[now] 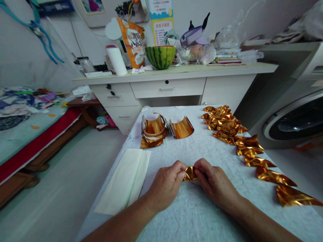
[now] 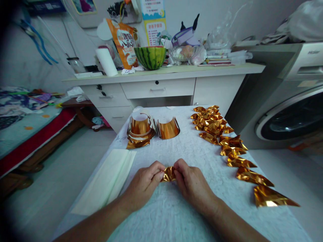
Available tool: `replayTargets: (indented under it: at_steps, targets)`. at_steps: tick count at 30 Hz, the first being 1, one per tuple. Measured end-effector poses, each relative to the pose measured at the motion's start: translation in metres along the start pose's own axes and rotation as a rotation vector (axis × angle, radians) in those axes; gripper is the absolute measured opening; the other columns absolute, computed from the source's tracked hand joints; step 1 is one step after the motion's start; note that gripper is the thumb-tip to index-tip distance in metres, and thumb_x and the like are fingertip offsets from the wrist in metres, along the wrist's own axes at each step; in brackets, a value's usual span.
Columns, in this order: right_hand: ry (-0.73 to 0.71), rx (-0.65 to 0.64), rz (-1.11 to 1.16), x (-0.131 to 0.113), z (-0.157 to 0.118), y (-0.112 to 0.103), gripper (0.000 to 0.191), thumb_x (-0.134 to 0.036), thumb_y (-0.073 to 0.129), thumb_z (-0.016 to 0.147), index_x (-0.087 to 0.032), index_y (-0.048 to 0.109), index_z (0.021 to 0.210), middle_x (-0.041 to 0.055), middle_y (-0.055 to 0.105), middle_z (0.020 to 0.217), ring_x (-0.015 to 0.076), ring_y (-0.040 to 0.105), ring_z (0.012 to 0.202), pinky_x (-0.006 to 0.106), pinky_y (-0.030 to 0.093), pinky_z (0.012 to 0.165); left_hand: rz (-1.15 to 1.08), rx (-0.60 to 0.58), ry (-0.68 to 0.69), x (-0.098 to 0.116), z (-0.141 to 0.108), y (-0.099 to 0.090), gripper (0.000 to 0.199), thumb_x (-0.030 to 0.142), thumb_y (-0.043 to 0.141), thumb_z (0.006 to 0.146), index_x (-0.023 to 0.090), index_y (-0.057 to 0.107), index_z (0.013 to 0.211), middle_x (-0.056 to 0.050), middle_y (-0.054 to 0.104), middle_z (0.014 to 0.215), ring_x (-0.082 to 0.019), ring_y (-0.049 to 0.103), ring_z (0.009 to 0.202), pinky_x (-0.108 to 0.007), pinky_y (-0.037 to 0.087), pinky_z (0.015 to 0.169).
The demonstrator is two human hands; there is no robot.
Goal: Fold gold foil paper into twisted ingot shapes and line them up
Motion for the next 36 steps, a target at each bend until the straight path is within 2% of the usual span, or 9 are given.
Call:
replayTargets:
  at_steps: [5,10,16,24,29,36]
  targets:
    - [-0.024,0.004,0.018,-0.004,-0.001,-0.003,0.012,-0.025,0.037,0.097,-0.023,0.046,0.089,-0.0034,0.057,0.065,0.0125,0.055,0.054,0.023,0.036,0.053,-0.019,0.074,-0.051,-0.004,0.0,-0.006,0.022,0.025,0.039,0.097,0.021,0.059,0.105,0.002,0.066,0.08,-0.014,0.061,0.072,-0.024,0.042,0.068]
    - [-0.042,-0.007,0.015,-0.007,-0.002,-0.003,0.01,-0.023,0.037,0.097,-0.022,0.047,0.101,-0.0028,0.06,0.067,0.0136,0.058,0.056,0.024,0.038,0.054,-0.097,0.037,0.036,0.002,0.001,-0.005,0.029,0.023,0.038,0.098,0.023,0.064,0.112,0.0,0.07,0.094,-0.015,0.064,0.085,-0.024,0.045,0.078]
    - [-0.054,0.006,0.009,-0.009,-0.002,-0.003,0.015,-0.023,0.035,0.098,-0.022,0.05,0.098,-0.0012,0.062,0.071,0.0134,0.06,0.059,0.023,0.04,0.056,-0.12,0.008,0.048,0.003,0.0,-0.003,0.029,0.024,0.04,0.098,0.022,0.065,0.112,-0.001,0.07,0.091,-0.014,0.064,0.084,-0.024,0.046,0.075]
    - [-0.049,0.02,0.012,-0.009,-0.001,-0.004,0.016,-0.025,0.033,0.099,-0.022,0.049,0.101,-0.0021,0.061,0.068,0.0131,0.058,0.056,0.023,0.04,0.055,-0.113,0.05,0.035,0.002,0.0,-0.007,0.03,0.026,0.039,0.099,0.022,0.064,0.115,-0.001,0.07,0.092,-0.014,0.064,0.082,-0.023,0.046,0.074]
    - [-0.042,0.04,0.003,-0.007,-0.002,-0.005,0.016,-0.026,0.033,0.1,-0.022,0.048,0.101,-0.0018,0.061,0.068,0.0133,0.058,0.057,0.023,0.04,0.055,-0.059,0.099,-0.009,0.0,0.0,-0.011,0.029,0.028,0.039,0.099,0.02,0.066,0.108,-0.001,0.07,0.083,-0.015,0.063,0.075,-0.023,0.046,0.069]
    - [-0.083,0.077,0.029,-0.01,-0.004,-0.01,0.017,-0.028,0.035,0.099,-0.022,0.046,0.11,-0.004,0.058,0.064,0.0128,0.056,0.053,0.023,0.039,0.053,-0.074,0.099,0.01,-0.002,0.0,-0.012,0.028,0.027,0.04,0.098,0.021,0.063,0.113,-0.001,0.071,0.091,-0.015,0.065,0.081,-0.024,0.047,0.075]
Point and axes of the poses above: each hand's wrist, its own z-axis towards the middle knuckle, its own y-axis out of the palm, x = y × z, the point moved 7 cm from there along z, towards the middle knuckle
